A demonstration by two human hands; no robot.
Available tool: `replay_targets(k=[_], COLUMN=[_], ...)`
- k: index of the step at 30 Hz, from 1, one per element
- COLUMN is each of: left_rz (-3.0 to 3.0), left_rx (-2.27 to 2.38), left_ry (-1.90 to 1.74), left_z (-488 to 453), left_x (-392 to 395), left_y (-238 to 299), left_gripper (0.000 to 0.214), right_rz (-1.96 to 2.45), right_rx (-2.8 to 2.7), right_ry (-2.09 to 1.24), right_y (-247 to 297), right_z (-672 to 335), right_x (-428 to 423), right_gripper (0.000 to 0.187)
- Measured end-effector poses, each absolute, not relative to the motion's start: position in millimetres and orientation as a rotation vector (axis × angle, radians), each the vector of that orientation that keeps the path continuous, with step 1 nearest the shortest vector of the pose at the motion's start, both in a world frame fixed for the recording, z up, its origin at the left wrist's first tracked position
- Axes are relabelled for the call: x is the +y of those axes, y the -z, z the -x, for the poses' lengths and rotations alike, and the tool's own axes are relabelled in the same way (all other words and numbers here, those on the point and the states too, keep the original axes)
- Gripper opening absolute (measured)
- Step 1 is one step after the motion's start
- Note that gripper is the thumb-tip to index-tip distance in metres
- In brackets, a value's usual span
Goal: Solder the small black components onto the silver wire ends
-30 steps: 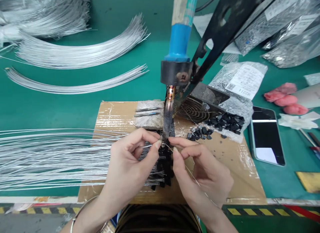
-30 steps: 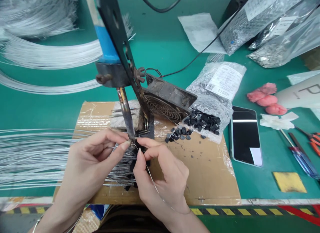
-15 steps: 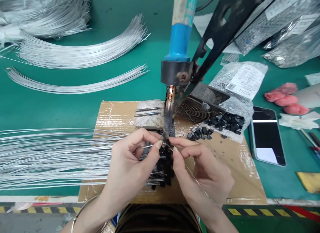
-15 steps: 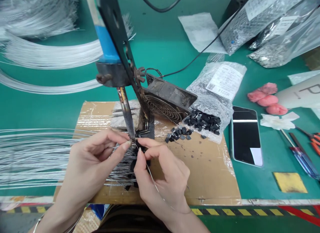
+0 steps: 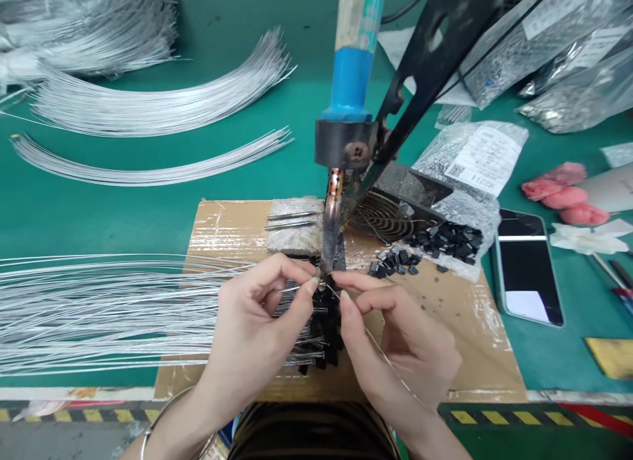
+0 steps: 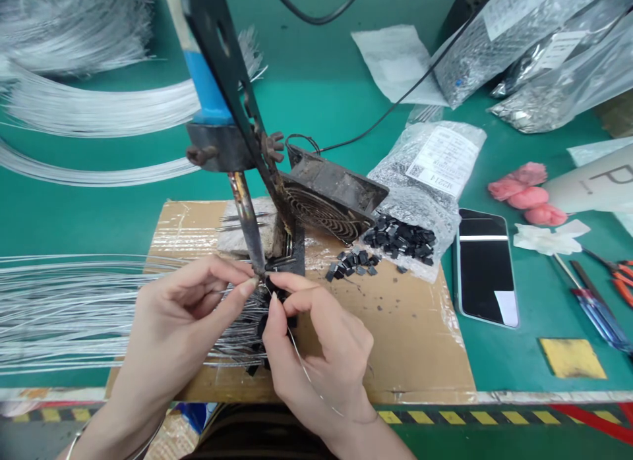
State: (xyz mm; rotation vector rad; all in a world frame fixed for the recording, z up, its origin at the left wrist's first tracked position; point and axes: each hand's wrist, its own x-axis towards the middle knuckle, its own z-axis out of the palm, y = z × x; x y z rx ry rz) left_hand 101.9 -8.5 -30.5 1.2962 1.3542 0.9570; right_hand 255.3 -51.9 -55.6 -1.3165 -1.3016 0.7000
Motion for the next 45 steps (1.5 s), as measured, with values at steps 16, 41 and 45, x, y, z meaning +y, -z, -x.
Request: replay_targets(k=[16, 41, 45], left_rz=[-1.298, -1.338, -1.342], left_rx=[1.382, 1.391, 1.398], left_ry=[-0.917, -0.925, -0.936], left_z=[-101.7, -100.9, -100.7], left_x=[-9.8, -13.1, -13.4], left_y=[29.8, 31.9, 33.0], left_gripper=[0.013, 0.013, 0.013], right_rz=[1.347, 1.350, 1.331], right_rx=[-1.356, -1.377, -1.376], right_ry=[-0.610, -0.519, -0.514], right_y=[55.0, 55.1, 55.5], right_z=[-252.3, -250.6, -250.2], right_x=[-50.5, -48.6, -47.9], right_gripper=[0.020, 0.020, 0.020])
